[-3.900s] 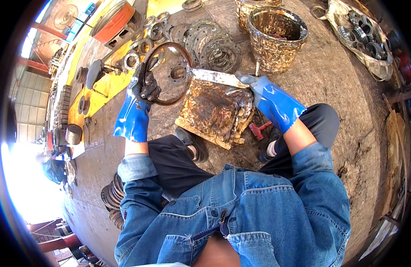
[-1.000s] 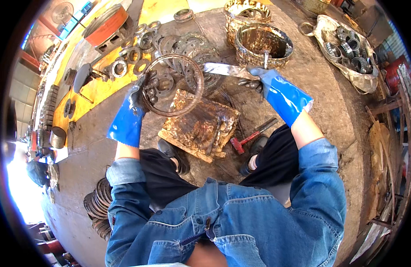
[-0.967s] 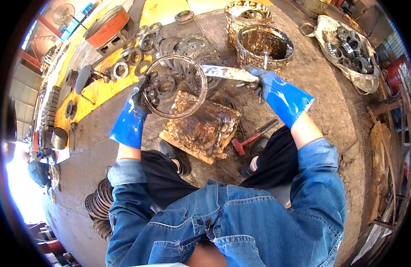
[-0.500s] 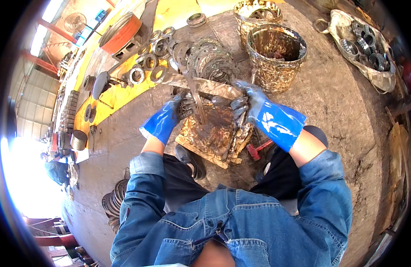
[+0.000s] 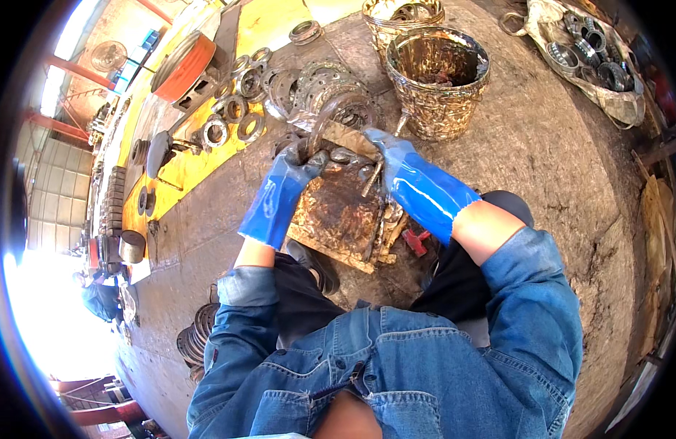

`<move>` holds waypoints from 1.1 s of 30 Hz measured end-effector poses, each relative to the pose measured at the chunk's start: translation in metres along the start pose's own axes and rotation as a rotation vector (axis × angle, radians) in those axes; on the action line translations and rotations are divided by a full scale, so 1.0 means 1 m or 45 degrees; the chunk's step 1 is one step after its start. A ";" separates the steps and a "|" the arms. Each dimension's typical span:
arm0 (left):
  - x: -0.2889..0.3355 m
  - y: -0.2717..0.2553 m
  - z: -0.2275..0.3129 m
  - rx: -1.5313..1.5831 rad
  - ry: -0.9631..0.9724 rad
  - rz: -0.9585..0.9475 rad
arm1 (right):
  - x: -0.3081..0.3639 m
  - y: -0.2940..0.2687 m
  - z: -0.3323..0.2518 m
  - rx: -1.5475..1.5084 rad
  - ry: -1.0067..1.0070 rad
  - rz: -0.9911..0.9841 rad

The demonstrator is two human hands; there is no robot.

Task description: The person removes grease and debris from metal rings and a metal plate using a chisel and a hammer.

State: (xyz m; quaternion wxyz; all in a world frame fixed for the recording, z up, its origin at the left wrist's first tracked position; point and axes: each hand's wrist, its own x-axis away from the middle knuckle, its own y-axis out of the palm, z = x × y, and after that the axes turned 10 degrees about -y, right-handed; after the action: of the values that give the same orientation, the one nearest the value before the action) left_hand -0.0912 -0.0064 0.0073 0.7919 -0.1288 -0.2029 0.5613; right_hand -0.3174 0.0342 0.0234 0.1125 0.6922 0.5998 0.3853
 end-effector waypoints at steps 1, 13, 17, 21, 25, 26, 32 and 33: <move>-0.004 -0.001 -0.007 -0.190 -0.005 0.119 | -0.012 -0.006 0.007 -0.092 0.041 -0.196; -0.002 -0.067 -0.044 0.966 -0.271 0.303 | -0.017 -0.019 -0.011 -0.014 0.253 -0.202; -0.007 -0.071 -0.048 1.062 -0.266 0.383 | -0.009 -0.014 0.001 0.026 0.313 -0.173; -0.008 -0.069 -0.045 1.009 -0.222 0.446 | -0.023 -0.017 0.013 0.066 0.284 -0.264; -0.011 -0.072 -0.046 0.961 -0.178 0.500 | -0.018 -0.008 0.013 0.133 0.266 -0.243; -0.010 -0.073 -0.047 0.950 -0.166 0.512 | -0.016 -0.004 0.011 0.162 0.272 -0.219; -0.009 -0.077 -0.040 1.017 -0.115 0.565 | -0.005 0.002 0.000 0.298 0.266 -0.082; -0.005 -0.076 -0.034 1.061 -0.099 0.577 | -0.003 0.002 -0.001 0.302 0.279 -0.099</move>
State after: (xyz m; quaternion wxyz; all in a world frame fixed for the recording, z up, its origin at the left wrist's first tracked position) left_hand -0.0135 -0.0358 0.0093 0.6255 0.1800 0.0432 0.7579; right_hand -0.3170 0.0309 0.0243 -0.0214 0.6308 0.6760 0.3804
